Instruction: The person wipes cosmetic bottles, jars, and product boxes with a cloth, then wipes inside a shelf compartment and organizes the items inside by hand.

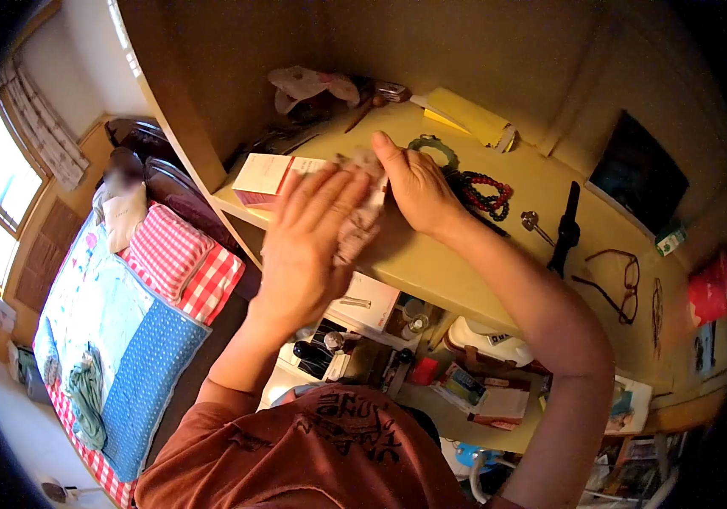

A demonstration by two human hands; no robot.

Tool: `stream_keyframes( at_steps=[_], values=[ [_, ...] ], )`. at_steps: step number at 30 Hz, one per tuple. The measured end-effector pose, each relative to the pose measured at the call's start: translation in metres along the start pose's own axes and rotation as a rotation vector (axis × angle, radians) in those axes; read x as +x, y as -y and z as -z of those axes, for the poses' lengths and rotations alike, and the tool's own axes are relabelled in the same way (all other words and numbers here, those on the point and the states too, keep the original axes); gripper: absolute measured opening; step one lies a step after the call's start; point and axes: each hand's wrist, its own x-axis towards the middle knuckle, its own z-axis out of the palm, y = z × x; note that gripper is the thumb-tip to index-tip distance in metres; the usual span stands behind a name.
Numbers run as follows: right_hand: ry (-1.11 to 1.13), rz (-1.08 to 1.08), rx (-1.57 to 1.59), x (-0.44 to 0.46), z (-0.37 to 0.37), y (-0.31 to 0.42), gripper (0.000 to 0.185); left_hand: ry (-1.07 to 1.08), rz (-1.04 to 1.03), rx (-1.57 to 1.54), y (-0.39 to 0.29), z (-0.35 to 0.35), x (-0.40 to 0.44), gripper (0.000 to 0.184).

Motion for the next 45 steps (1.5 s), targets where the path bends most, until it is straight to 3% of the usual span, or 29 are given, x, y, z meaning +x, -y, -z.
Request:
stream_keyframes(
  at_steps=[2,6,8,10,14,21,24,28,32,34,36,37,40,45],
  values=[
    [0.036,0.000,0.057,-0.007,0.001,0.011,0.068,-0.012,0.102,-0.004,0.008,0.006,-0.001,0.047],
    [0.226,0.252,-0.021,-0.007,0.011,0.025,0.054,0.015,0.103,-0.115,0.025,0.014,-0.006,0.042],
    [0.251,0.188,0.072,-0.012,0.012,0.029,0.055,-0.047,0.157,-0.024,0.030,0.016,-0.006,0.038],
    [0.271,0.329,-0.188,-0.010,0.013,0.028,0.060,-0.093,0.202,0.103,0.043,0.021,-0.009,0.036],
    [0.281,0.312,-0.168,-0.009,0.013,0.030,0.055,-0.161,0.306,0.084,0.073,0.026,-0.017,0.035],
    [0.256,0.296,-0.120,-0.008,0.010,0.027,0.056,-0.009,0.110,0.062,0.023,0.014,0.005,0.038],
    [0.339,0.148,-0.074,-0.009,0.013,0.026,0.061,0.066,-0.022,-0.069,0.000,0.002,0.011,0.047],
    [0.324,0.214,-0.002,-0.009,0.015,0.014,0.070,0.148,-0.112,-0.209,-0.003,0.001,0.019,0.046],
    [0.229,0.315,-0.047,-0.010,0.009,0.011,0.095,0.194,-0.188,-0.272,0.011,0.005,0.021,0.041],
    [0.196,0.338,-0.100,-0.013,0.011,0.025,0.103,0.145,-0.120,-0.192,0.020,0.008,0.016,0.040],
    [0.330,-0.017,-0.064,-0.016,0.016,0.044,0.110,0.102,-0.039,-0.071,0.030,0.022,0.015,0.037],
    [0.272,0.090,-0.009,-0.016,0.013,0.037,0.110,0.085,0.026,-0.028,0.041,0.024,0.010,0.036],
    [0.304,0.059,-0.023,-0.017,0.015,0.039,0.109,0.009,0.168,-0.006,0.061,0.029,0.000,0.033],
    [0.316,0.069,0.004,-0.015,0.013,0.039,0.106,-0.031,0.153,0.189,0.046,0.021,0.003,0.031]
  ],
)
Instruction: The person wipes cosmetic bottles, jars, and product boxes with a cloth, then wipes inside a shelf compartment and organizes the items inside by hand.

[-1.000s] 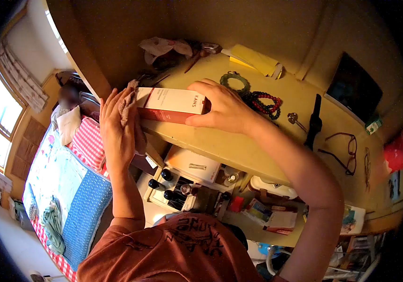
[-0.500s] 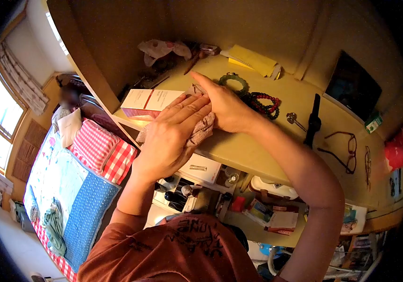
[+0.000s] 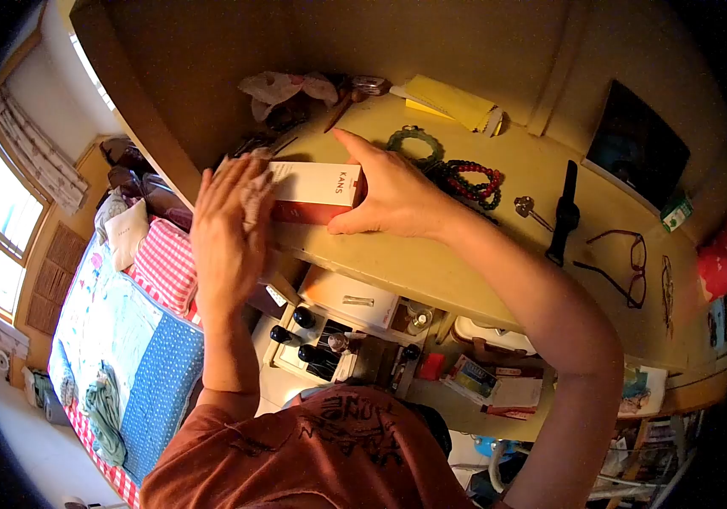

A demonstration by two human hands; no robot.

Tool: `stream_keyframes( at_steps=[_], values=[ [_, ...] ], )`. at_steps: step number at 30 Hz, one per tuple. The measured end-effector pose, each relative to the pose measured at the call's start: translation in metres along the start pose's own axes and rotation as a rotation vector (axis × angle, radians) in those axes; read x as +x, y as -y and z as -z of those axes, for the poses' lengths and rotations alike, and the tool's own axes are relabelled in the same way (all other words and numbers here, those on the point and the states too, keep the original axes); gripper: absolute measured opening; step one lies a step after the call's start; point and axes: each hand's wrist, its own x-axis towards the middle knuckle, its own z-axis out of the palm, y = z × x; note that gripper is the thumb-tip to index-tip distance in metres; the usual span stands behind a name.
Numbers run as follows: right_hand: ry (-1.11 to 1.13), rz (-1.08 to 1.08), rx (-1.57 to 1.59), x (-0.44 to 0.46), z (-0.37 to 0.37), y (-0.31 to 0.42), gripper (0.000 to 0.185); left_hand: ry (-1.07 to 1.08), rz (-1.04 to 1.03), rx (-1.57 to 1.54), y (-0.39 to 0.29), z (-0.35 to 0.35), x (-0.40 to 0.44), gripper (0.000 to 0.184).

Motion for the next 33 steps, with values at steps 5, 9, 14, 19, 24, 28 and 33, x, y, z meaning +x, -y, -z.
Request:
stream_keyframes(
  at_steps=[5,9,14,19,24,28,33],
  values=[
    [-0.074,0.127,-0.131,0.006,-0.004,-0.023,0.098,0.165,-0.225,-0.334,-0.042,-0.004,0.011,0.040],
    [-0.043,0.114,0.066,0.007,-0.003,-0.025,0.093,0.210,-0.308,-0.370,-0.050,-0.009,0.012,0.045],
    [0.003,-0.042,-0.049,0.000,0.004,0.004,0.096,0.167,-0.275,-0.429,-0.037,-0.008,0.010,0.038],
    [-0.009,-0.002,-0.028,0.001,0.000,-0.005,0.088,-0.018,-0.078,-0.202,0.005,-0.004,0.002,0.033],
    [-0.003,0.043,-0.079,0.004,0.000,-0.011,0.082,-0.106,0.059,-0.142,0.023,-0.009,-0.011,0.033],
    [-0.015,-0.014,-0.012,0.001,-0.002,-0.007,0.081,0.011,-0.108,-0.240,-0.020,-0.009,0.000,0.038],
    [-0.075,0.188,-0.081,0.001,0.000,-0.020,0.062,0.169,-0.283,-0.504,-0.053,-0.010,0.005,0.042]
  ],
)
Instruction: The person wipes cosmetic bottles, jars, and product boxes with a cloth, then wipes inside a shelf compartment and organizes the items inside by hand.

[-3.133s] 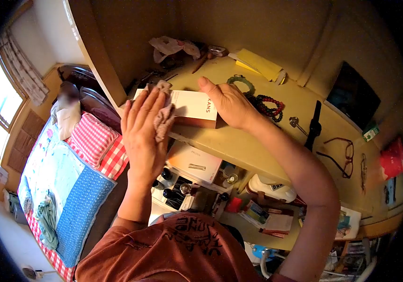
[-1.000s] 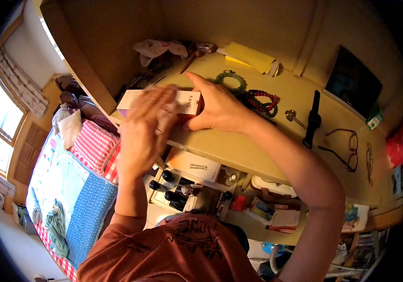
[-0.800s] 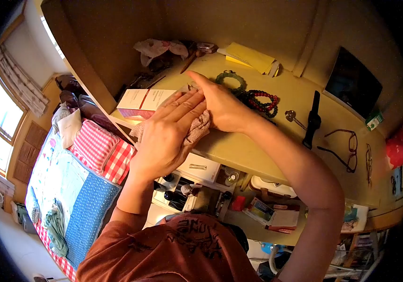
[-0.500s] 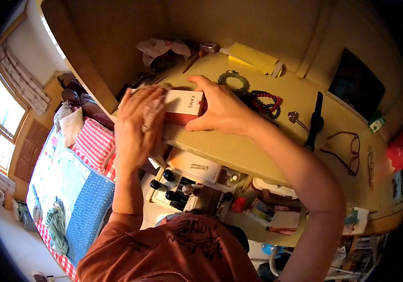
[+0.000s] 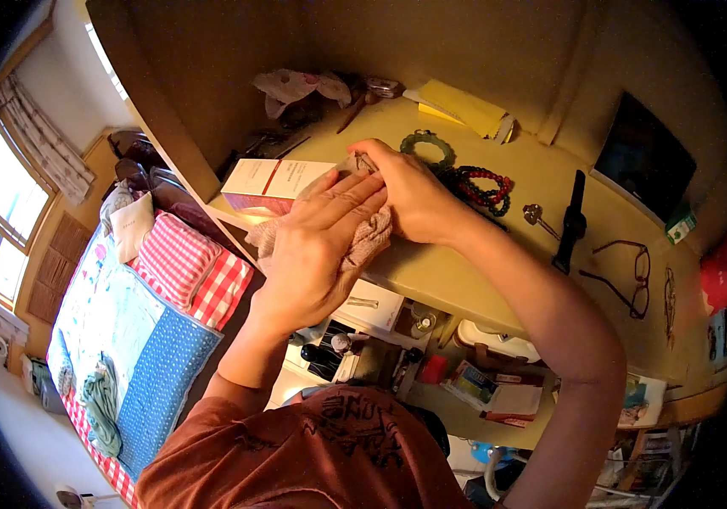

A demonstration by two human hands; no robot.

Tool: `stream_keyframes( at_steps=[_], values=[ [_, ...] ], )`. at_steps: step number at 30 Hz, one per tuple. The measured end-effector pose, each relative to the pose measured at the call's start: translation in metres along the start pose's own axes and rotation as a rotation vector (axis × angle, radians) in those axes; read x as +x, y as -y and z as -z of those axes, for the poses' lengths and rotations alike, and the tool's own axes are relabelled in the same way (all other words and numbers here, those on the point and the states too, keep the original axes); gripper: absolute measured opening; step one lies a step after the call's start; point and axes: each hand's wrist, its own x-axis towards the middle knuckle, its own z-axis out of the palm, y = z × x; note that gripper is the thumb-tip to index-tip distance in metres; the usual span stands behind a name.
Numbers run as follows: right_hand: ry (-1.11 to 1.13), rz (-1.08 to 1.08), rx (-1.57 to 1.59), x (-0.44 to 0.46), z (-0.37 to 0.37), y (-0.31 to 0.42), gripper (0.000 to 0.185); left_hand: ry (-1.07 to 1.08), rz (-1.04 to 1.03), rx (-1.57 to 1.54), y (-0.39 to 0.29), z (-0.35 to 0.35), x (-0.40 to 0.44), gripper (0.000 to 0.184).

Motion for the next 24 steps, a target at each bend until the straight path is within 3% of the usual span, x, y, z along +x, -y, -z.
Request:
stream_keyframes(
  at_steps=[2,4,7,8,10,16,18,22,24],
  values=[
    [-0.013,-0.003,-0.016,0.001,0.000,0.002,0.057,0.015,-0.002,0.032,0.002,-0.002,-0.001,0.042],
    [0.034,-0.100,0.018,0.001,0.000,0.003,0.072,0.001,-0.005,0.020,0.004,0.001,-0.001,0.042],
    [0.036,-0.134,-0.007,0.001,0.002,0.016,0.074,-0.066,0.111,0.160,0.011,0.012,-0.007,0.037],
    [0.120,-0.268,0.055,0.002,0.004,0.017,0.076,-0.089,0.136,0.199,0.022,0.017,-0.011,0.035],
    [0.041,-0.163,0.037,0.000,0.000,0.012,0.076,-0.105,0.217,0.257,0.038,0.029,-0.020,0.032],
    [0.028,-0.135,0.044,0.002,-0.001,0.008,0.075,-0.204,0.284,0.344,0.062,0.044,-0.037,0.034],
    [0.050,-0.146,0.044,0.002,0.000,0.010,0.071,-0.157,0.233,0.447,0.048,0.035,-0.027,0.035],
    [0.089,-0.191,-0.037,0.005,0.000,0.008,0.066,-0.031,0.046,0.176,0.014,0.013,-0.006,0.040],
    [0.073,-0.133,0.004,0.002,0.000,-0.003,0.049,0.038,-0.039,0.123,0.007,-0.001,-0.001,0.044]
  ],
)
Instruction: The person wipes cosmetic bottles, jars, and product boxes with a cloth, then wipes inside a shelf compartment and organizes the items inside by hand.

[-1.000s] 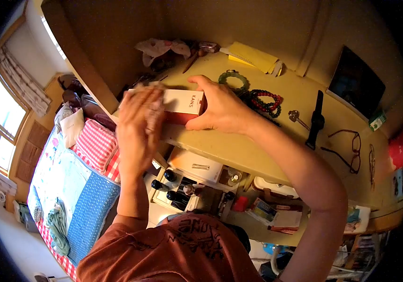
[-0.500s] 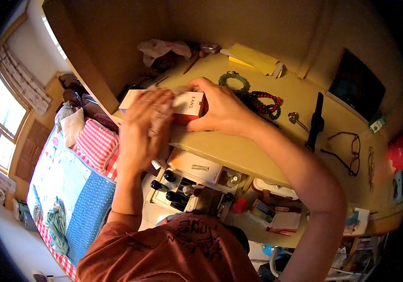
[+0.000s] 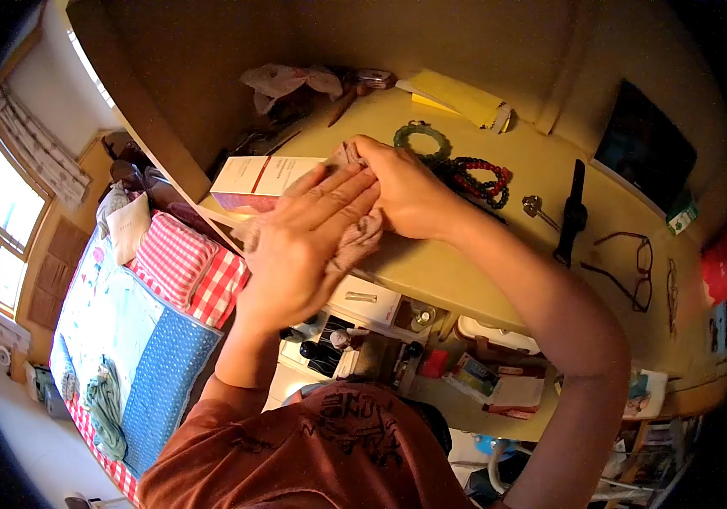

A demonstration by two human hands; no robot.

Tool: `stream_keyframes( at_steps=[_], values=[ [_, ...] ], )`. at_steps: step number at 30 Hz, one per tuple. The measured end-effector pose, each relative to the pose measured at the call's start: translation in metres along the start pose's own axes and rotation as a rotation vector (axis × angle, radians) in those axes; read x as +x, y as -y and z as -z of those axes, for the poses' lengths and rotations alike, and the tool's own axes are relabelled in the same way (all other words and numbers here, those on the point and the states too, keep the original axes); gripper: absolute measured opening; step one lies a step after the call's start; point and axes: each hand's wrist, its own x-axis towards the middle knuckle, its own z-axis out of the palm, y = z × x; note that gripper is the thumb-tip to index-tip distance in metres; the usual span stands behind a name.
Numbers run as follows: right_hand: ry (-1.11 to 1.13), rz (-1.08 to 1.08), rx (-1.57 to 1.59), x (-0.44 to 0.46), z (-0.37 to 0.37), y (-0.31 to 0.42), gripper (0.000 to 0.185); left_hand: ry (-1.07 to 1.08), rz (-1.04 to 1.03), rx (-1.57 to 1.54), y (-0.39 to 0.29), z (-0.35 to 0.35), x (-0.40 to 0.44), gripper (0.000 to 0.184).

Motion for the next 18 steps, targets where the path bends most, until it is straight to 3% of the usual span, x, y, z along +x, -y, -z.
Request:
stream_keyframes(
  at_steps=[3,6,8,9,12,14,18],
  values=[
    [0.020,0.024,0.006,-0.002,0.001,0.004,0.042,-0.001,0.021,-0.031,-0.003,0.000,0.002,0.043],
    [-0.124,0.149,0.052,0.000,-0.004,-0.002,0.041,-0.026,0.003,0.014,0.000,0.001,-0.003,0.042],
    [0.005,-0.006,-0.087,-0.001,0.001,0.009,0.059,-0.095,0.051,0.051,0.006,0.004,-0.008,0.040],
    [0.035,-0.068,0.016,-0.001,0.002,0.013,0.066,-0.161,0.096,0.088,0.011,0.007,-0.012,0.039],
    [0.011,0.017,0.036,-0.004,0.001,0.014,0.058,-0.219,0.236,0.243,0.042,0.016,-0.029,0.034],
    [-0.017,0.028,0.035,-0.003,0.000,0.012,0.056,-0.248,0.323,0.160,0.055,0.028,-0.037,0.032],
    [-0.021,0.011,0.057,-0.002,-0.001,0.012,0.054,-0.248,0.330,0.201,0.058,0.033,-0.042,0.033]
  ],
)
